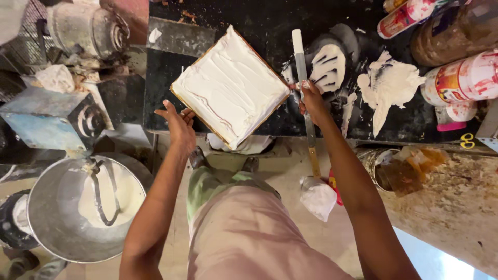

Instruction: The person frosts a square cake by applying white frosting with a spatula and smoothing it across the top and sides.

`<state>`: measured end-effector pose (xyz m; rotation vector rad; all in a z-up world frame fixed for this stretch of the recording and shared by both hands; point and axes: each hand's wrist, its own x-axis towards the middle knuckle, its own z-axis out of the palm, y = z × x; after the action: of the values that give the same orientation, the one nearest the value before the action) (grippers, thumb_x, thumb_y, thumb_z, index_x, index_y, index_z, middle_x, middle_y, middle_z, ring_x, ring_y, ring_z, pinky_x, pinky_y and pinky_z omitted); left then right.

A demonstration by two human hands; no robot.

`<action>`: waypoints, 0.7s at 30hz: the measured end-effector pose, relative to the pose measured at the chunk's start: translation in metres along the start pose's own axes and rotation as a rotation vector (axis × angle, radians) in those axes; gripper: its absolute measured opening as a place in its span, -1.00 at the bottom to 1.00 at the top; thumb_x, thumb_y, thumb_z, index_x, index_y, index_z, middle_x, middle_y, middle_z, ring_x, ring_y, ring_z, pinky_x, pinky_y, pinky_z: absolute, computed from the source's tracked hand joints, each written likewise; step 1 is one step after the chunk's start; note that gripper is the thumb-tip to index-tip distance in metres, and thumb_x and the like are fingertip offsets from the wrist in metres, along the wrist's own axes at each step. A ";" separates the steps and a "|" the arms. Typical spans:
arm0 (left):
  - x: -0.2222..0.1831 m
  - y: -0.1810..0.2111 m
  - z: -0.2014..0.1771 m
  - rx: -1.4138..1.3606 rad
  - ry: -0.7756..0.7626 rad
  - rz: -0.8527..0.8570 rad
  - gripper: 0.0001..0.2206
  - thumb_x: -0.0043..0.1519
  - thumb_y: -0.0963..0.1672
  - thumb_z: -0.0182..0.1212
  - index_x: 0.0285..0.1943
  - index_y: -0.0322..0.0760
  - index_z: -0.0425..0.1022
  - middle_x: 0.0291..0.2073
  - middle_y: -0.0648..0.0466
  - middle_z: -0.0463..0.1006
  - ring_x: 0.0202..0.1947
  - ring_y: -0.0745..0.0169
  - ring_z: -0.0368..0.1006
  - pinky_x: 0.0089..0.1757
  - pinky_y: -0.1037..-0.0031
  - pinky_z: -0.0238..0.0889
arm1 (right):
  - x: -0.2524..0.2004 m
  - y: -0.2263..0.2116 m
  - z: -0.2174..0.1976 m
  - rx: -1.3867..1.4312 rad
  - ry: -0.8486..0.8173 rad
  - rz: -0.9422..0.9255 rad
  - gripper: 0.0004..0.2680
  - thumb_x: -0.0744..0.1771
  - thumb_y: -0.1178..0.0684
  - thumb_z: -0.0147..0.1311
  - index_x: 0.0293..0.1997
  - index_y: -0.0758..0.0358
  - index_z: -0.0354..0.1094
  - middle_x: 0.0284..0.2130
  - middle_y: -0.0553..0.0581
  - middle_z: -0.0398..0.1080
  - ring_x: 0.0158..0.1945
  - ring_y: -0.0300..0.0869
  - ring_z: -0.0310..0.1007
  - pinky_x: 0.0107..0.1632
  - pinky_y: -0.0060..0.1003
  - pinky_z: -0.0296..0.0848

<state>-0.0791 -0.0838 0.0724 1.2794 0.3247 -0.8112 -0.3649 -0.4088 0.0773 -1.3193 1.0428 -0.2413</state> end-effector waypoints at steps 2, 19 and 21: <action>0.023 0.007 -0.003 0.013 -0.060 0.067 -0.01 0.28 0.30 -0.14 0.53 0.09 -0.90 -0.03 0.00 0.42 -0.12 0.14 0.33 0.08 0.15 0.14 | -0.006 0.001 0.001 -0.002 -0.005 0.003 -0.75 0.49 -0.12 -0.31 0.02 0.22 0.23 -0.09 0.01 0.51 -0.67 -0.34 0.12 -0.59 -0.38 0.27; 0.110 0.041 -0.026 0.235 -0.373 -0.062 -0.09 0.34 0.30 -0.28 0.52 -0.25 -0.69 -0.10 0.00 0.60 -0.12 0.18 0.50 0.00 0.30 0.30 | -0.119 0.022 0.066 0.254 0.139 0.190 -0.80 0.46 -0.12 -0.31 0.00 0.16 0.12 0.05 0.08 0.54 -0.68 -0.37 0.08 -0.61 -0.43 0.19; 0.080 0.035 -0.035 0.240 -0.327 -0.041 -0.04 0.32 0.27 -0.23 0.46 -0.03 -0.99 -0.08 -0.01 0.59 -0.13 0.17 0.49 0.01 0.30 0.31 | -0.120 0.029 0.062 0.224 0.169 0.168 -0.80 0.46 -0.12 -0.32 0.04 0.14 0.11 -0.03 0.12 0.55 -0.68 -0.37 0.07 -0.61 -0.43 0.17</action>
<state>0.0080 -0.0768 0.0370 1.3381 -0.0102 -1.1019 -0.3973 -0.2774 0.1041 -1.0174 1.2255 -0.3370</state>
